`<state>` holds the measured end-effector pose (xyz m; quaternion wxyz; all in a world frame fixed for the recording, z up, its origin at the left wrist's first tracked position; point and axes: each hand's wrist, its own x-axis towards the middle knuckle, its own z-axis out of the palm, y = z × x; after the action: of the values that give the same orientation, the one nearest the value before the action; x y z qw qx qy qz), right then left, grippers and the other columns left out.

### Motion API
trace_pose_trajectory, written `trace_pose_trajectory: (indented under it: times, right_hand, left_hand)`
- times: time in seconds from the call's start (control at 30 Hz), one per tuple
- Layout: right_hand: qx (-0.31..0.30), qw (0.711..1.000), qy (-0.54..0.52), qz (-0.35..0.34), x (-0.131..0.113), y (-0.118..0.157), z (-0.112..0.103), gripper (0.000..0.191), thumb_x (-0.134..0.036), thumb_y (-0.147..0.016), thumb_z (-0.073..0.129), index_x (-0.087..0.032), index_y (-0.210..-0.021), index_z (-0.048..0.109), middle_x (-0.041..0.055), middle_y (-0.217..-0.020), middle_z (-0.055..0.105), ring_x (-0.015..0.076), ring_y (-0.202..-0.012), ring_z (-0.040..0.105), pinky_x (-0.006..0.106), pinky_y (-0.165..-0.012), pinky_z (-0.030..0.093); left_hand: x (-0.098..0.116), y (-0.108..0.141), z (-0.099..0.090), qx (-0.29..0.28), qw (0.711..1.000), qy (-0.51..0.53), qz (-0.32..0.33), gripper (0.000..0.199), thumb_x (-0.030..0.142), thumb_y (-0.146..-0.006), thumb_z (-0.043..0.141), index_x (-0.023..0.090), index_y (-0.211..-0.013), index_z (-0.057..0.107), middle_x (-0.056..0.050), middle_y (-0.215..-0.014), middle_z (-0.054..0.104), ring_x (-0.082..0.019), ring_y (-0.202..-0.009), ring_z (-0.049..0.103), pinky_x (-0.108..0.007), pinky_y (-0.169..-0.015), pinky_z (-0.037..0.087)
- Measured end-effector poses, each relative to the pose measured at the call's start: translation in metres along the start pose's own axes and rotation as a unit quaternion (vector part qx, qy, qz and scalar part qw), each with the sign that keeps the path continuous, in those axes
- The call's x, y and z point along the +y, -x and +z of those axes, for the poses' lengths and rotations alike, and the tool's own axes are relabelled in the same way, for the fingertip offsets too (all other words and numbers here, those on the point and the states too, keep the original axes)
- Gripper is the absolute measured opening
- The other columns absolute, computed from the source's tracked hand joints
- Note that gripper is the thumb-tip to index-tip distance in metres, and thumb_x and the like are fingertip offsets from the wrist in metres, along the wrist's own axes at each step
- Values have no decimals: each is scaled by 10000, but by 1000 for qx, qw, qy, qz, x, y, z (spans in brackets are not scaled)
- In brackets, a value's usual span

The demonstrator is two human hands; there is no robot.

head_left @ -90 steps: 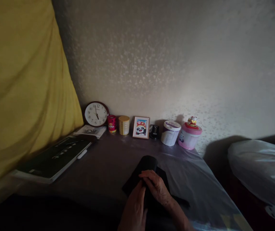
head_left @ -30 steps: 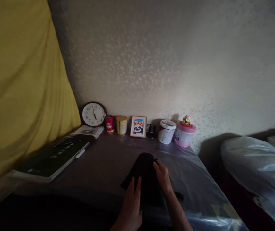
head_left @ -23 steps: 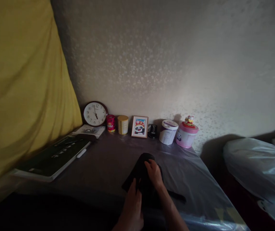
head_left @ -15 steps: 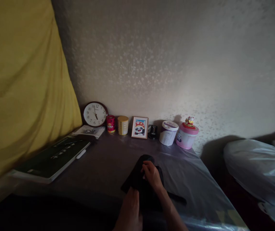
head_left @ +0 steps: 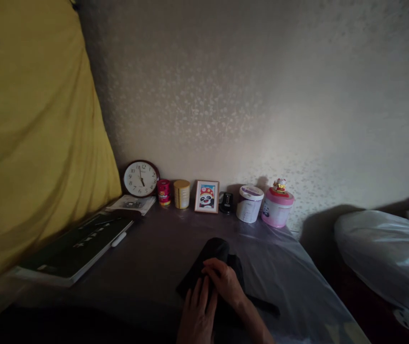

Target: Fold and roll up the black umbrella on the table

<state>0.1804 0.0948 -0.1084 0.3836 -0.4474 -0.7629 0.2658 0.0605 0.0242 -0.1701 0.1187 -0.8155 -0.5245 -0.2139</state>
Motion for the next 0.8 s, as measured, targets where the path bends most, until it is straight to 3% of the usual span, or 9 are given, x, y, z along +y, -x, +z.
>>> trace_pose_trajectory:
  times: [0.13, 0.23, 0.37, 0.43, 0.5, 0.57, 0.67, 0.73, 0.8]
  right_hand:
    - [23, 994, 54, -97, 6, 18, -3, 226, -247, -898, 437, -243, -964, 653, 30, -998, 684, 164, -985, 594, 304, -867, 473]
    - [31, 981, 117, -154, 30, 9, -3, 262, -225, -908, 414, -233, -1054, 631, 48, -1120, 651, 186, -1160, 498, 378, -976, 414]
    - [61, 970, 187, -143, 72, -40, -11, 322, -239, -915, 362, -210, -1116, 612, 73, -1166, 631, 209, -1177, 501, 440, -992, 394]
    - [82, 970, 213, -83, 80, -60, -20, 345, -258, -913, 341, -180, -1081, 631, 102, -1111, 656, 228, -1100, 562, 438, -944, 434]
    - [113, 968, 223, -32, 74, -64, -28, 353, -283, -911, 340, -165, -1042, 646, 119, -1062, 671, 241, -1047, 588, 431, -916, 449]
    - [141, 969, 201, -31, 56, -49, -30, 348, -298, -917, 338, -177, -1034, 643, 104, -1022, 678, 218, -993, 604, 402, -909, 450]
    - [61, 983, 145, -97, 30, -17, -22, 305, -282, -924, 363, -220, -983, 656, 55, -974, 685, 173, -985, 594, 345, -914, 443]
    - [-5, 979, 151, -137, 25, -8, -14, 285, -255, -911, 395, -250, -1053, 642, 44, -1085, 662, 190, -1120, 527, 387, -985, 385]
    - [15, 978, 171, -117, 32, -14, -9, 320, -221, -908, 370, -241, -1111, 616, 50, -1171, 626, 206, -1183, 483, 444, -1018, 341]
  left_hand:
    - [-2, 5, 14, 8, 996, -64, -57, 746, 34, -694, 451, 294, -1371, 279, -47, -1389, 423, -275, -1245, 415, -409, -895, 462]
    - [-2, 6, 20, 14, 994, -83, -68, 712, 0, -728, 410, 303, -1361, 294, -45, -1377, 440, -256, -1229, 439, -368, -880, 477]
    - [2, 2, 21, -16, 993, -83, -83, 728, -23, -721, 409, 293, -1363, 276, -64, -1388, 421, -267, -1215, 455, -355, -876, 492]
    - [3, 0, 22, -32, 991, -83, -98, 711, -35, -727, 391, 288, -1353, 300, -72, -1381, 428, -277, -1201, 469, -358, -872, 499]
    - [2, 0, 25, -42, 989, -79, -116, 687, -50, -738, 364, 282, -1339, 333, -84, -1366, 446, -284, -1181, 489, -364, -872, 504]
    - [1, 0, 28, -49, 988, -72, -125, 677, -64, -746, 346, 285, -1326, 354, -92, -1349, 465, -289, -1165, 503, -373, -875, 505]
    - [-1, 1, 33, -52, 988, -57, -131, 669, -74, -754, 346, 295, -1311, 375, -93, -1328, 487, -296, -1158, 507, -384, -892, 500]
    - [-2, 0, 33, -52, 989, -42, -135, 676, -72, -755, 363, 308, -1314, 362, -89, -1328, 487, -302, -1163, 501, -397, -902, 495]
    - [-2, -2, 30, -60, 988, -18, -141, 694, -73, -753, 371, 324, -1321, 336, -90, -1339, 476, -314, -1170, 492, -419, -908, 489]
